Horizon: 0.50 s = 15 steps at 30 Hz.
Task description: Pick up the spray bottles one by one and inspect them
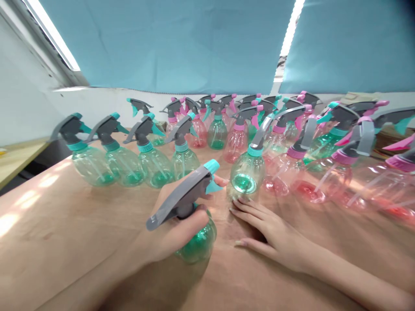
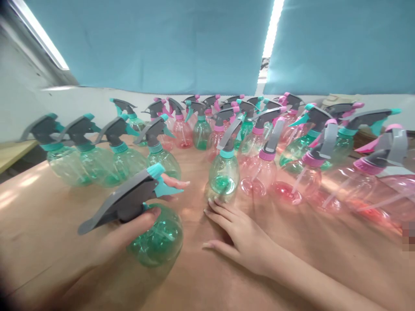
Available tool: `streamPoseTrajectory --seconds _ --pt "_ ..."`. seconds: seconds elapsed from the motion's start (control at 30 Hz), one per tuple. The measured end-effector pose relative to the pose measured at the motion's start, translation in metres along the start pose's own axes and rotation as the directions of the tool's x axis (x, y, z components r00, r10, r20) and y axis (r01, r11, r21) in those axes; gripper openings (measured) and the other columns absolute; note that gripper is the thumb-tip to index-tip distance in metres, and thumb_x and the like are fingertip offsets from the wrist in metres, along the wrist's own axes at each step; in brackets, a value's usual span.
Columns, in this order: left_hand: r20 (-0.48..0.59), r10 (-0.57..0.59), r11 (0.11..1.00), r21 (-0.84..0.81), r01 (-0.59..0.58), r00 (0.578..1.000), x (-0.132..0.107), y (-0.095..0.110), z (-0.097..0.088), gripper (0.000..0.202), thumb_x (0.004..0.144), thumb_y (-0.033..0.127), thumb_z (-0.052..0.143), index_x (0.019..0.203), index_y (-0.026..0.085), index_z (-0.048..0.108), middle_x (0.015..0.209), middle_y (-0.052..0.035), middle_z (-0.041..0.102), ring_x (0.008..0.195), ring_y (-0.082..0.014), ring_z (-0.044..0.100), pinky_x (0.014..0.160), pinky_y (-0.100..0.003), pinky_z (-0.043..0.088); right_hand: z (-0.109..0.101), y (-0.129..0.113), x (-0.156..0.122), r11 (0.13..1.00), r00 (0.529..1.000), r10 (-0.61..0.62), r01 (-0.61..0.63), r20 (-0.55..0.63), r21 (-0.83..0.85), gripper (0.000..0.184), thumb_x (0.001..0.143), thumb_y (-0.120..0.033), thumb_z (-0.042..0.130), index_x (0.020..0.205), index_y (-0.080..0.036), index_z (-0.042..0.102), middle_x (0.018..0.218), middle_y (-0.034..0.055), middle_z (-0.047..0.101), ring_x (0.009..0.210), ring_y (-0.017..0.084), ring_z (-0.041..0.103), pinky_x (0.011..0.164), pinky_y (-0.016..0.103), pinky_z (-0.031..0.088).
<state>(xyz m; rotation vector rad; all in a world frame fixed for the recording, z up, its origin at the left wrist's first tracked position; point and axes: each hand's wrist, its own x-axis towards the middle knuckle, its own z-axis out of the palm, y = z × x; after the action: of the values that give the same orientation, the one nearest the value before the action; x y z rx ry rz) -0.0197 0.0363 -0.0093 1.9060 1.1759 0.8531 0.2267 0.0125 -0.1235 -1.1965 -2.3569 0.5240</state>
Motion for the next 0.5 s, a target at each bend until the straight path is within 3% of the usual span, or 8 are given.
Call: streamPoseTrajectory --seconds 0.13,0.3,0.5 --pt "-0.030 -0.029 0.999 0.019 0.029 0.999 -0.0050 0.0009 -0.0009 0.049 0.077 0.024 0.059 0.125 0.032 0.063 0.082 0.0006 0.077 0.092 -0.0270 0.070 0.082 -0.037 0.057 0.0003 0.0002 0.0001 0.999 0.999 0.011 -0.010 0.030 -0.032 0.063 0.093 -0.053 0.056 0.146 -0.022 0.045 0.153 0.0090 0.042 0.142 0.029 0.035 0.116 0.052 0.033" --pt "-0.019 -0.082 0.993 -0.084 0.081 0.996 -0.0073 0.0018 -0.0015 0.041 0.075 0.025 0.055 0.113 0.032 0.068 0.086 0.0009 0.077 0.098 -0.0272 0.068 0.091 -0.039 0.052 0.0002 0.0009 0.0003 0.999 0.999 0.013 -0.011 0.042 -0.036 0.064 0.092 -0.054 0.056 0.146 -0.021 0.045 0.153 0.0094 0.042 0.143 0.029 0.035 0.116 0.051 0.032" --pt "0.029 -0.045 0.991 -0.123 0.049 0.999 -0.0024 0.0051 -0.0031 0.023 0.070 0.022 0.055 0.087 0.025 0.069 0.080 0.0013 0.068 0.070 -0.0199 0.062 0.064 -0.031 0.049 -0.0012 0.0003 0.0003 0.999 0.999 0.020 -0.018 0.046 -0.049 0.062 0.094 -0.052 0.054 0.147 -0.022 0.044 0.153 0.0090 0.041 0.143 0.028 0.035 0.115 0.052 0.033"
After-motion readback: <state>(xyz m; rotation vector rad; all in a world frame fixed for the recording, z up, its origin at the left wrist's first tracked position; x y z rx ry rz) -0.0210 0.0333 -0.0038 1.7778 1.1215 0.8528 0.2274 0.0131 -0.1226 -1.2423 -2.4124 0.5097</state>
